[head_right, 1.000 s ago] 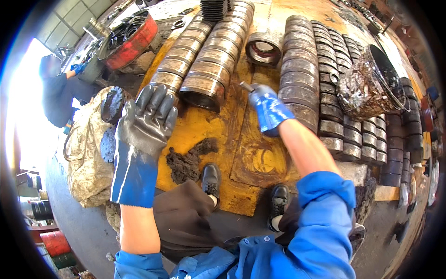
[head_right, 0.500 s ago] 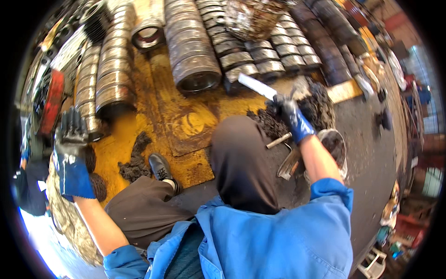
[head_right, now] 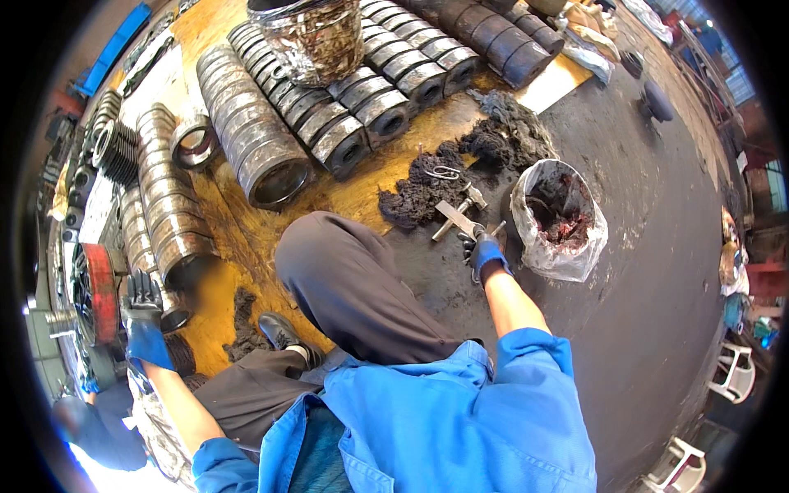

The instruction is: The person sits on the floor and cleans cylindrical metal parts using a wire brush and a scraper. They repeatedly scrub the surfaces and scrape off debris, handling the parts one at a time.

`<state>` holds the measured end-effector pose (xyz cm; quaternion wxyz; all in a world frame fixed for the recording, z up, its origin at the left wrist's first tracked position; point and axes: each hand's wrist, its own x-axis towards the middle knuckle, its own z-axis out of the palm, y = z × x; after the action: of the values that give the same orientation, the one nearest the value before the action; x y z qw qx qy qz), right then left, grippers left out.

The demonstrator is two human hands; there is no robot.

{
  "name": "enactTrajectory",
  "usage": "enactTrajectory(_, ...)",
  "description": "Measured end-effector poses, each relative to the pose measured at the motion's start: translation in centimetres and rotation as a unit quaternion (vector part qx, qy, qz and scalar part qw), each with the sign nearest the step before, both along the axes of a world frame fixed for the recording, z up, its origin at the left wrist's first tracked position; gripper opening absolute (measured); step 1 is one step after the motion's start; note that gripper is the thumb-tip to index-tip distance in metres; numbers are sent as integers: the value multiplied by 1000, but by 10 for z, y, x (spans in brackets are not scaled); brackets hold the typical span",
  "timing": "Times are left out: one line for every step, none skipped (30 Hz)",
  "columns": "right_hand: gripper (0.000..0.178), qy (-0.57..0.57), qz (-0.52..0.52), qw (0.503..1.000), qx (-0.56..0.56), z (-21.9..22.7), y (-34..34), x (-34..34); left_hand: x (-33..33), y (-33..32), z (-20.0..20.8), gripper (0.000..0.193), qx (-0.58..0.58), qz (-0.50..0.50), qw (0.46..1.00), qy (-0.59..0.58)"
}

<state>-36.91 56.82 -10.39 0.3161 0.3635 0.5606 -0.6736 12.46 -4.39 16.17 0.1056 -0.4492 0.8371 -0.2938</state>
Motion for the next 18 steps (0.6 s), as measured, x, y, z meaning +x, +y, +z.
enactTrajectory(35, 48, 29, 997, 43, -2, 4, -3, -3, 4, 1, 28, -1, -15, 1000, 7)
enactTrajectory(34, 64, 74, 994, 51, 21, -1, -4, 3, 9, 3, 27, -14, -16, 1000, -7)
enactTrajectory(34, 104, 117, 982, 104, 23, -10, -6, 8, 11, 7, 26, -24, -14, 999, -21)
enactTrajectory(34, 145, 156, 964, 160, 29, -12, -9, 8, 15, 7, 26, -28, -17, 999, -29)
enactTrajectory(35, 186, 194, 939, 215, 34, -16, -9, 7, 16, 8, 25, -33, -18, 999, -37)
enactTrajectory(37, 225, 227, 904, 285, 38, -22, -7, 8, 17, 10, 25, -40, -20, 998, -43)
enactTrajectory(37, 321, 269, 839, 348, 33, -21, -5, 7, 20, 10, 24, -46, -23, 998, -47)
enactTrajectory(37, 411, 304, 757, 407, 25, -17, -1, 4, 23, 10, 24, -51, -28, 997, -49)
enactTrajectory(38, 492, 333, 661, 459, 18, -12, 1, 3, 26, 9, 24, -56, -33, 997, -53)
enactTrajectory(35, 449, 415, 643, 461, 17, -13, 3, 5, 29, 8, 25, -62, -33, 996, -57)
enactTrajectory(33, 407, 497, 616, 456, 17, -13, 6, 8, 33, 8, 25, -66, -33, 996, -59)
enactTrajectory(33, 369, 573, 581, 444, 16, -12, 7, 9, 37, 6, 25, -70, -33, 995, -63)
enactTrajectory(32, 389, 636, 447, 494, -20, 10, -1, -3, 38, 1, 26, -70, -45, 995, -53)
enactTrajectory(30, 351, 666, 456, 474, 0, 0, 5, 8, 42, 2, 27, -73, -39, 995, -53)
enactTrajectory(29, 400, 615, 514, 445, -2, -3, 15, 18, 39, 0, 28, -65, -32, 996, -54)
enactTrajectory(30, 443, 557, 565, 417, -7, 12, 24, 22, 36, -2, 30, -54, -29, 997, -49)
enactTrajectory(30, 484, 497, 611, 381, -4, 15, 33, 30, 35, -3, 32, -45, -22, 998, -46)
enactTrajectory(31, 328, 442, 777, 306, -1, 15, 36, 36, 32, -4, 32, -40, -22, 998, -34)
